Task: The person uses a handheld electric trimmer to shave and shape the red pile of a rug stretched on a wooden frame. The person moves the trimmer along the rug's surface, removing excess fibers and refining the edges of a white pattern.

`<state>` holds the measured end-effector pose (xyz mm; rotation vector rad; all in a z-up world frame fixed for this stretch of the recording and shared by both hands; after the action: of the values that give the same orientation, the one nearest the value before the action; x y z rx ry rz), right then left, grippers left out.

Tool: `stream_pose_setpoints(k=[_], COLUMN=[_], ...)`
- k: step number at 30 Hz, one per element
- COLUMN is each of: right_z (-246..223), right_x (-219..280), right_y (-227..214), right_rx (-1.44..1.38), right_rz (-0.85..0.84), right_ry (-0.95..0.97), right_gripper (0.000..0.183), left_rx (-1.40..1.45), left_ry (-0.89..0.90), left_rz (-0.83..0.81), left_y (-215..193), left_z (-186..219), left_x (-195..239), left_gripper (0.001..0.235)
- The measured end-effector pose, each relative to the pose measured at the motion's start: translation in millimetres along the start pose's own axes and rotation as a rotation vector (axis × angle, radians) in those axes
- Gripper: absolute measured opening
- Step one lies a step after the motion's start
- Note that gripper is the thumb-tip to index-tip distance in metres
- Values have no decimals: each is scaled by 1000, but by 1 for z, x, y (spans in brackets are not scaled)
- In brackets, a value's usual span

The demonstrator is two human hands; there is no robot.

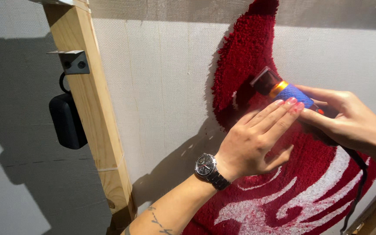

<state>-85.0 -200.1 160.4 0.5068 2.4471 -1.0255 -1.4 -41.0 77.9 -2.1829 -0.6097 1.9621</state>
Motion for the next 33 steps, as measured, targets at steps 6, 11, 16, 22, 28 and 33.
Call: stream_pose_setpoints(k=[6,11,16,22,28,33], right_z=[2,10,5,-7,-10,19], right_x=[-4,-8,-11,-14,-15,1], right_y=[-6,-7,-6,-1,3,3], right_rx=[184,105,98,99,8,-46], right_rz=[-8,-7,-6,-15,-40,-11], right_ry=[41,71,110,16,-95,-147], right_gripper=[66,61,65,62,57,65], left_rx=[19,61,94,93,58,50], left_ry=[-14,-13,-8,-21,-30,5], left_rz=[-5,-18,-5,13,2,-27], left_y=[3,2,-1,-6,-9,-1], left_z=[1,1,0,-3,-3,7], left_x=[-3,-8,-11,-12,-12,-6], left_gripper=[71,68,66,68,71,71])
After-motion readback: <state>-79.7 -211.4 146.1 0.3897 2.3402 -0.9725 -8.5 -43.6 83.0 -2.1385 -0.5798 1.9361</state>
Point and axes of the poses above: each hand's wrist, its own x-axis away from the middle knuckle, its own y-axis out of the palm, z = x × y, the point moved 3 cm from there along -x, towards the middle knuckle, and after that the axes turned 9 degrees about -y, right-handed, at the moved point
